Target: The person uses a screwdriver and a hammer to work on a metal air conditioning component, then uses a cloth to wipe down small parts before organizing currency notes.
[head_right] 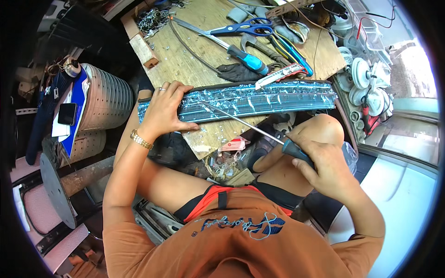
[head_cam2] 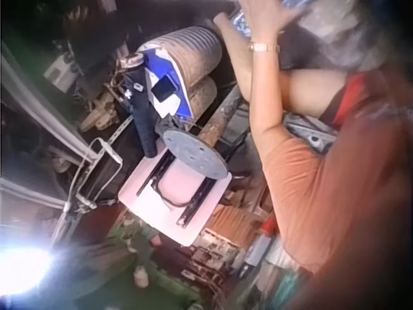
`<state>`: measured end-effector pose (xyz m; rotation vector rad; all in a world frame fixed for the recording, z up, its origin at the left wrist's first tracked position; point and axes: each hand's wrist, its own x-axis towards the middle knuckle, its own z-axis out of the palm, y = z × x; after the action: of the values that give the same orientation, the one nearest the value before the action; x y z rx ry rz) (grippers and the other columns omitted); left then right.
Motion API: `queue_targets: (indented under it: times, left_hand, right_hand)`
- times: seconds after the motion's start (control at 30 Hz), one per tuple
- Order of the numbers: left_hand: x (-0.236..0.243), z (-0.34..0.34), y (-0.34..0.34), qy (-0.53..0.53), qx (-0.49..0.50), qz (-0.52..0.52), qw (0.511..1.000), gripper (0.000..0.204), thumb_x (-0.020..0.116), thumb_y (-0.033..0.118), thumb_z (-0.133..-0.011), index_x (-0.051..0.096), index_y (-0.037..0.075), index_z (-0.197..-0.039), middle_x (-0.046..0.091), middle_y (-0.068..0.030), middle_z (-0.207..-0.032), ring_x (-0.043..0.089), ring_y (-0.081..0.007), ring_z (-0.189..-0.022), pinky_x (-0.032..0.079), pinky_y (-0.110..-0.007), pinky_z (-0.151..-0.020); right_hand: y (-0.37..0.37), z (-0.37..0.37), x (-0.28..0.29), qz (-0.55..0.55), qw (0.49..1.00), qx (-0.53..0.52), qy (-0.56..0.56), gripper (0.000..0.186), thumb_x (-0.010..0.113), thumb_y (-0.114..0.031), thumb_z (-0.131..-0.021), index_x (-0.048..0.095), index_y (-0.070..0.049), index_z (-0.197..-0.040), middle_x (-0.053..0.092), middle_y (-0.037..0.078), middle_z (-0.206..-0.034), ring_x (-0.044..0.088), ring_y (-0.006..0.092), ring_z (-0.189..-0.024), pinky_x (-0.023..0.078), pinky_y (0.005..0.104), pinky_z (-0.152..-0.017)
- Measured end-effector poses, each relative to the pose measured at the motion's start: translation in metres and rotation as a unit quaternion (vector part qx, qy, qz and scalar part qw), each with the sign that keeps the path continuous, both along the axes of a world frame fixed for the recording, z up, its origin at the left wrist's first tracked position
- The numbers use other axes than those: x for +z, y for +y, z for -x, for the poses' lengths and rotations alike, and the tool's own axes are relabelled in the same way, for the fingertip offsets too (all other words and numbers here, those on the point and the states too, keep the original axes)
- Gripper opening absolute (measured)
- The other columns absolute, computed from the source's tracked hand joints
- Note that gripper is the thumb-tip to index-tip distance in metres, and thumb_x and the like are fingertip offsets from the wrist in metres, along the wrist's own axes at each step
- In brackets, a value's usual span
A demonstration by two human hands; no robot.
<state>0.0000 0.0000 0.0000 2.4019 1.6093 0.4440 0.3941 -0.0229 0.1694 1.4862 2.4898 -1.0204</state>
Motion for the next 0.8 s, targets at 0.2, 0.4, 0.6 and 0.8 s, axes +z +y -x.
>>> queue_targets:
  times: [0.2,0.4,0.6,0.8]
  left_hand:
    - [-0.005,0.006,-0.005,-0.017,-0.016,-0.013,1.0,0.103,0.088,0.067,-0.057,0.059,0.01,-0.138,0.059,-0.0124,-0.125,0.056,-0.0346,-0.115,0.044,-0.046,-0.098]
    - [-0.006,0.01,-0.006,-0.008,-0.016,-0.043,0.999,0.099,0.089,0.059,-0.06,0.058,0.009,-0.14,0.059,-0.0132,-0.128,0.056,-0.0353,-0.117,0.044,-0.049,-0.097]
    - [-0.01,0.008,-0.003,-0.026,-0.029,-0.024,0.999,0.096,0.089,0.053,-0.061,0.059,0.008,-0.14,0.058,-0.0139,-0.127,0.055,-0.0361,-0.118,0.044,-0.049,-0.098]
    - [-0.002,0.009,0.001,-0.023,-0.041,0.012,0.999,0.094,0.088,0.052,-0.065,0.058,0.006,-0.141,0.058,-0.0149,-0.129,0.055,-0.0359,-0.119,0.044,-0.049,-0.099]
  right_hand:
    - [0.012,0.037,0.041,0.019,0.993,0.058,-0.103,0.048,0.066,-0.008,-0.093,0.064,-0.015,-0.14,0.073,0.02,-0.109,0.07,0.0411,-0.101,0.056,0.0491,-0.089]
    - [0.057,0.106,0.103,0.085,0.967,0.097,-0.218,0.041,0.063,-0.012,-0.097,0.065,-0.011,-0.139,0.074,0.022,-0.114,0.071,0.0405,-0.106,0.056,0.0469,-0.094]
    - [0.08,0.169,0.124,0.17,0.94,0.047,-0.292,0.038,0.061,-0.013,-0.099,0.066,-0.005,-0.136,0.075,0.021,-0.117,0.072,0.0367,-0.109,0.056,0.0438,-0.096]
    - [0.06,0.167,0.113,0.129,0.958,0.052,-0.252,0.037,0.061,-0.007,-0.096,0.067,-0.006,-0.132,0.074,0.025,-0.104,0.071,0.0436,-0.099,0.058,0.0498,-0.09]
